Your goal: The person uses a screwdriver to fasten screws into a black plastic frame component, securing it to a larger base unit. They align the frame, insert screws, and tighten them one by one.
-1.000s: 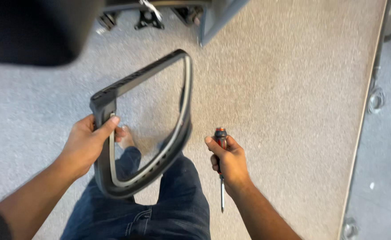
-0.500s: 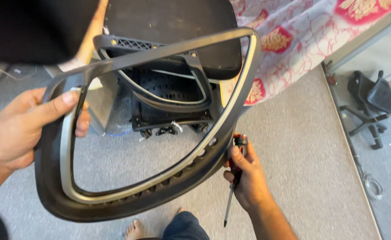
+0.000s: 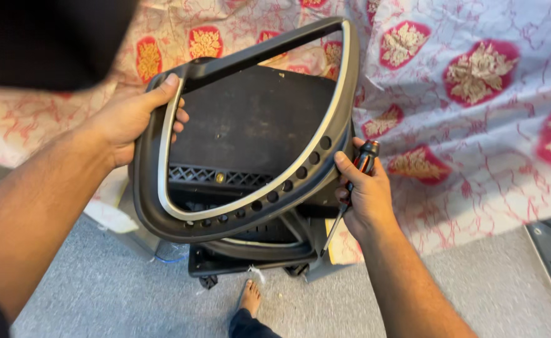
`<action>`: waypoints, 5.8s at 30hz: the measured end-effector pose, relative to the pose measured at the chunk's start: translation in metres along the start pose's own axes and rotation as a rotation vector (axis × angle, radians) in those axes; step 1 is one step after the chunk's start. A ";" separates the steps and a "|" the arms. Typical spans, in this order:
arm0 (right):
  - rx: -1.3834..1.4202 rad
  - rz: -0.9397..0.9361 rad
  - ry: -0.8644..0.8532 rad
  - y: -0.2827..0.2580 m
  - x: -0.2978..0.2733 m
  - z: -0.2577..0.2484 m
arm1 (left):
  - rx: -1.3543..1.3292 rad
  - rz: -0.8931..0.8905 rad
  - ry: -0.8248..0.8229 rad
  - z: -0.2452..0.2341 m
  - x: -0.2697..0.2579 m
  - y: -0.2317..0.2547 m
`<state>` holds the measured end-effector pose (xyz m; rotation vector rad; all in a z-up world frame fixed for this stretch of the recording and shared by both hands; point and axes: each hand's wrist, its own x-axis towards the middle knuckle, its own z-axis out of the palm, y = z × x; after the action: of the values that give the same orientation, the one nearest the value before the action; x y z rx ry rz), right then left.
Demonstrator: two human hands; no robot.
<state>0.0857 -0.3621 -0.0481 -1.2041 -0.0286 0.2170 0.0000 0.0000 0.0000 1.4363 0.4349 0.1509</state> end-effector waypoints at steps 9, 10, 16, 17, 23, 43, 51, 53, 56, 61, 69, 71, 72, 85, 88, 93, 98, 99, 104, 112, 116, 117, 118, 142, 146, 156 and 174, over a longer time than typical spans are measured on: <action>0.015 0.171 0.035 0.037 0.164 0.004 | 0.042 -0.143 0.057 0.006 0.159 -0.019; 0.006 0.191 0.043 0.041 0.171 0.005 | 0.049 -0.163 0.066 0.005 0.171 -0.024; -0.078 0.256 0.121 0.072 0.202 0.006 | 0.130 -0.181 0.060 -0.001 0.230 -0.057; -0.083 0.251 0.131 0.074 0.205 0.009 | 0.151 -0.180 0.058 -0.004 0.239 -0.061; -0.216 0.254 0.227 0.078 0.213 0.028 | 0.224 -0.140 0.027 -0.015 0.277 -0.068; -0.607 -0.384 -0.407 0.062 0.119 0.168 | 0.070 -0.050 -0.037 -0.045 0.181 -0.108; -1.185 -0.428 -0.385 0.065 0.139 0.223 | 0.094 0.033 -0.014 -0.043 0.177 -0.117; -1.064 -0.434 -0.291 0.067 0.139 0.221 | 0.098 0.023 -0.012 -0.043 0.177 -0.115; -1.065 -0.477 -0.364 0.069 0.135 0.212 | 0.099 -0.009 -0.028 -0.043 0.176 -0.112; -1.167 -0.326 -0.375 0.052 0.112 0.203 | 0.105 -0.002 -0.039 -0.048 0.177 -0.111; -1.134 -0.328 -0.518 0.057 0.079 0.181 | -0.020 -0.143 -0.070 -0.055 0.186 -0.115; -1.238 -0.401 -0.568 0.062 0.080 0.182 | -0.017 -0.145 -0.072 -0.054 0.187 -0.115; -1.210 -0.369 -0.522 0.063 0.077 0.182 | -0.008 -0.141 -0.073 -0.053 0.188 -0.115; -1.165 -0.500 -0.279 0.029 0.086 0.157 | 0.185 0.014 0.080 -0.036 0.169 -0.098; -1.148 -0.498 -0.144 0.014 0.094 0.130 | 0.645 0.515 0.350 -0.020 0.147 -0.086; -1.184 -0.521 -0.070 -0.003 0.108 0.102 | 0.796 0.645 -0.126 0.038 0.143 -0.069; -1.208 -0.732 -0.186 -0.009 0.116 0.096 | 0.864 0.090 -0.278 0.075 0.157 -0.071; -1.294 -0.650 -0.227 -0.009 0.122 0.096 | 0.844 0.114 -0.284 0.075 0.159 -0.073; -1.476 -0.474 -0.273 -0.014 0.142 0.090 | 0.844 0.036 -0.318 0.074 0.168 -0.075; -1.542 -0.408 -0.219 -0.014 0.143 0.082 | 0.817 0.046 -0.328 0.072 0.172 -0.082; -1.399 -0.405 -0.208 -0.019 0.144 0.070 | 0.805 0.036 -0.449 0.054 0.184 -0.092; -1.391 -0.418 -0.204 -0.020 0.143 0.067 | 0.759 0.037 -0.516 0.045 0.187 -0.093; -1.383 -0.430 -0.200 -0.020 0.142 0.064 | 0.713 0.037 -0.583 0.032 0.190 -0.093; -1.276 -0.521 -0.227 -0.008 0.114 0.089 | 0.788 0.003 -0.574 0.053 0.186 -0.089; -1.521 -0.491 -0.274 -0.004 0.125 0.089 | 0.765 -0.003 -0.620 0.052 0.192 -0.088; -1.243 -0.600 -0.242 0.017 0.132 0.064 | 0.790 0.019 -0.590 0.051 0.188 -0.090; -1.276 -0.427 -0.114 0.007 0.121 0.051 | 0.834 0.044 -0.542 0.109 0.191 -0.074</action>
<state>0.1961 -0.2910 -0.0477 -2.4034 -0.5919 -0.1583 0.2034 -0.0428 -0.1024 2.2122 -0.0064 -0.4316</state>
